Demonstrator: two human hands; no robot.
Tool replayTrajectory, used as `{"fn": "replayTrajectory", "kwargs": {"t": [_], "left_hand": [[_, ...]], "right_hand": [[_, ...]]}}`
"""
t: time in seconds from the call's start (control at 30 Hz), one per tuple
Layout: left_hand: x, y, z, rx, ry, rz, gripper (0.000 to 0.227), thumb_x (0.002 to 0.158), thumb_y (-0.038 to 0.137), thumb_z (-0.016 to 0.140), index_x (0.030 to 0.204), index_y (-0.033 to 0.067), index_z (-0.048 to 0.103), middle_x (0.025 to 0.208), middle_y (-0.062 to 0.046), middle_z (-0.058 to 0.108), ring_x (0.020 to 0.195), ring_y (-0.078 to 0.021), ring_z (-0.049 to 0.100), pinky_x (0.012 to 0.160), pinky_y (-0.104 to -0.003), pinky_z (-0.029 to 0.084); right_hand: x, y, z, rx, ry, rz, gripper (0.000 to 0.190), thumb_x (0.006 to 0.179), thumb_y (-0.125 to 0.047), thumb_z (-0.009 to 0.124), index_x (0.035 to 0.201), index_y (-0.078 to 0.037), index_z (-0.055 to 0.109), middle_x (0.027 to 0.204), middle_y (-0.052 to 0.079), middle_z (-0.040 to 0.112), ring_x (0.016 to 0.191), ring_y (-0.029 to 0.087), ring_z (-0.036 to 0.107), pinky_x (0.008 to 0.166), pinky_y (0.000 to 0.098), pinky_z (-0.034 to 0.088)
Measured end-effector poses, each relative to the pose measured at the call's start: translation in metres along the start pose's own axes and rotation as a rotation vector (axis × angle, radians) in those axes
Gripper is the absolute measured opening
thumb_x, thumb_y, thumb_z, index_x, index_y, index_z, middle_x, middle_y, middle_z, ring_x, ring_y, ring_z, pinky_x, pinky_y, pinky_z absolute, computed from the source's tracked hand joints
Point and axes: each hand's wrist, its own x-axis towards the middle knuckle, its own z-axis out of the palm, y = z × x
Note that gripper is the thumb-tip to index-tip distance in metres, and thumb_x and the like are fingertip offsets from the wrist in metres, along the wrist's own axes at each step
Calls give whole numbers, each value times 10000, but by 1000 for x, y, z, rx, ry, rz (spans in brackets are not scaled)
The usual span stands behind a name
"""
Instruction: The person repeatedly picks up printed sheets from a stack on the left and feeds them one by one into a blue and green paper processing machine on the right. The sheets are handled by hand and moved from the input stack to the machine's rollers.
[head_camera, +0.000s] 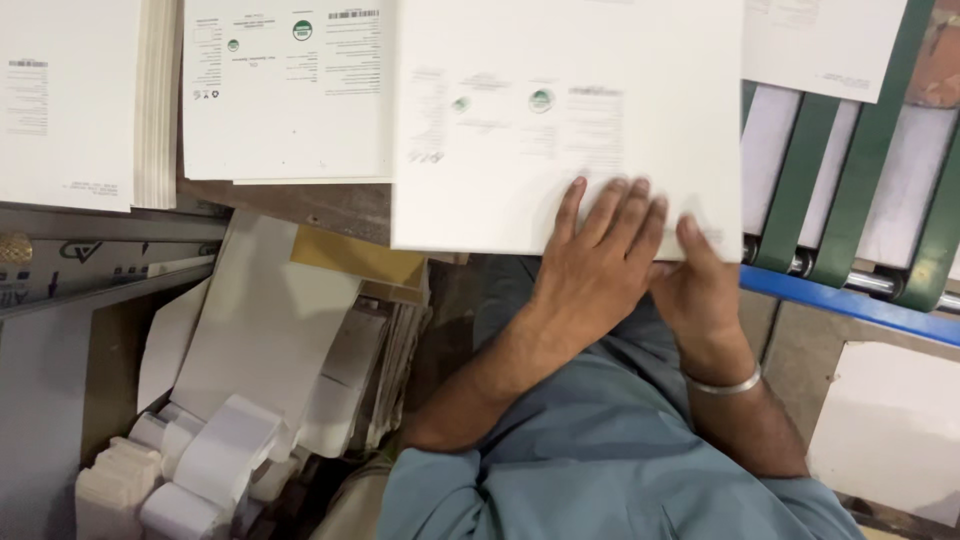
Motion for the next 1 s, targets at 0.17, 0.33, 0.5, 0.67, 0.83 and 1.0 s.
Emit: {"fn": "replayTrajectory", "kwargs": {"t": [0.17,0.33,0.5,0.67,0.83,1.0], "left_hand": [[-4,-81,-38,86,-57,-216,841,870,619,610,1460,29,505,1560,-176,428,1461,-314,327,1207,-615,143],[-12,-150,-68,146,-9,-126,755,852,510,797,1371,-10,623,1379,-193,613,1324,-329,537,1135,-518,413],[-20,-168,-71,142,261,59,456,941,363,857,1196,12,715,1192,-150,732,1119,-293,709,926,-415,584],[-37,-147,-41,315,368,22,181,949,37,821,1116,28,752,1106,-129,778,880,-192,719,710,-313,579],[-47,-124,-33,308,387,6,280,851,38,860,1103,48,738,1095,-70,739,1005,-208,719,859,-348,590],[-45,-115,-39,244,383,-68,446,699,73,877,1119,31,733,1142,-106,739,1039,-249,707,907,-396,570]], "right_hand": [[42,-20,-95,-72,387,-181,406,1073,-33,537,1471,-2,462,1337,146,619,1180,292,694,908,436,693],[9,-37,-184,-66,516,-359,487,1040,106,526,1505,18,408,1472,198,601,1321,327,702,1108,464,624],[-65,-5,-226,-122,726,-302,485,1021,53,591,1474,-23,437,1421,148,610,1247,280,693,1042,423,630],[-112,30,-220,-186,701,-301,397,1052,-6,633,1431,6,515,1348,125,629,1194,232,670,986,361,620],[-87,28,-214,-254,650,-367,296,1120,-11,687,1362,60,532,1267,157,625,1132,240,644,920,337,581],[-33,13,-203,-248,658,-429,390,1009,4,656,1366,44,504,1310,154,635,1190,241,662,1013,347,589]]}}
